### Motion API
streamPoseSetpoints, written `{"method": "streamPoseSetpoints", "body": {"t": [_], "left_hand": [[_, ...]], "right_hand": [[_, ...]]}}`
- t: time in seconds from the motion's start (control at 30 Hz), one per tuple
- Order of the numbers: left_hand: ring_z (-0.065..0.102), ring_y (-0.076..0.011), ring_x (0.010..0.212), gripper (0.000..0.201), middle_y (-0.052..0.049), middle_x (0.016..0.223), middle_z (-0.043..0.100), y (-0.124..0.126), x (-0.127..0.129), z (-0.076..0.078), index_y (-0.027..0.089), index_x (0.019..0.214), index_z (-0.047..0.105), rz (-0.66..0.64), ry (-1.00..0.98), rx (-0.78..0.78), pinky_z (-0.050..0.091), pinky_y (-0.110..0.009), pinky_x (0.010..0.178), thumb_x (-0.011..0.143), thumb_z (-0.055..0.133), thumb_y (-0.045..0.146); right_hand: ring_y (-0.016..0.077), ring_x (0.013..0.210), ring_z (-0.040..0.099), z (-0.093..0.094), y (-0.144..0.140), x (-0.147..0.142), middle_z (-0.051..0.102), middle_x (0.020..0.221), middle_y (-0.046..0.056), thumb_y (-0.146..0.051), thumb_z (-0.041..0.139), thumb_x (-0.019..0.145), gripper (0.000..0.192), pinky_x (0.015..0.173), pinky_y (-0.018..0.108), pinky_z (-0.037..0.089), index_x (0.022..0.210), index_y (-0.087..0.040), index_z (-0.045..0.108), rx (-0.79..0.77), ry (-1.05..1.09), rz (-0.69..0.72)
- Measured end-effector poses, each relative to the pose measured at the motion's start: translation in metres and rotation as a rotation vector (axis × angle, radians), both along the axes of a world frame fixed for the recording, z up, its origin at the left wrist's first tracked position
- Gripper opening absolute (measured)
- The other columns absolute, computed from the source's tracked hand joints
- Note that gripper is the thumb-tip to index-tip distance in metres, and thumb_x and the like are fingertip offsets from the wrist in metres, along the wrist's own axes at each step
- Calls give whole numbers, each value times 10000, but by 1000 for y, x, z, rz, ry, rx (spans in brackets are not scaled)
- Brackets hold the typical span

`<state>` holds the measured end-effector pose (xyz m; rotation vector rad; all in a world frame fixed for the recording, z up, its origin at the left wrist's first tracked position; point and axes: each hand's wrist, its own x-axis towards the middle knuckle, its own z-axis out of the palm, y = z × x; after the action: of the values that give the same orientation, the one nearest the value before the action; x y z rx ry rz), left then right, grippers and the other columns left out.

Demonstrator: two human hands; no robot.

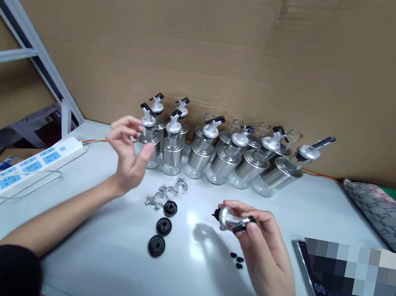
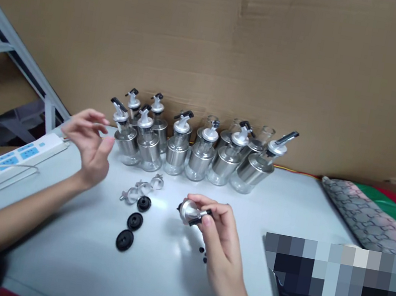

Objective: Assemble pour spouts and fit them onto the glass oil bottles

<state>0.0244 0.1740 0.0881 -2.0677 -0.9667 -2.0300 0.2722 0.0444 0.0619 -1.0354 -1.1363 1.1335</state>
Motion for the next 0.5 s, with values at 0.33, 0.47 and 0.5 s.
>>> {"method": "streamPoseSetpoints", "body": {"t": [0.33, 0.47, 0.5], "left_hand": [[486, -208, 982, 394, -41, 1072, 437, -13, -9, 16, 343, 1163, 333, -144, 132, -68, 456, -414, 833, 836, 551, 362], [603, -250, 857, 389, -35, 898, 587, -100, 9, 56, 481, 1111, 562, -985, 1043, -507, 498, -367, 552, 745, 471, 572], [630, -239, 839, 388, -29, 831, 594, -119, 13, 64, 512, 1044, 615, -1060, 1132, -531, 459, -333, 469, 729, 413, 616]], "right_hand": [[115, 531, 418, 20, -3, 1, 527, 649, -12, -437, 424, 925, 286, 484, 228, 351, 735, -226, 453, -76, -289, -78], [110, 476, 439, 47, -3, 3, 526, 592, -18, -432, 453, 913, 287, 442, 230, 349, 717, -225, 492, -12, -631, 4], [113, 466, 449, 56, 0, 4, 536, 587, -19, -418, 453, 912, 268, 436, 234, 352, 728, -228, 501, 34, -704, -5]]}}
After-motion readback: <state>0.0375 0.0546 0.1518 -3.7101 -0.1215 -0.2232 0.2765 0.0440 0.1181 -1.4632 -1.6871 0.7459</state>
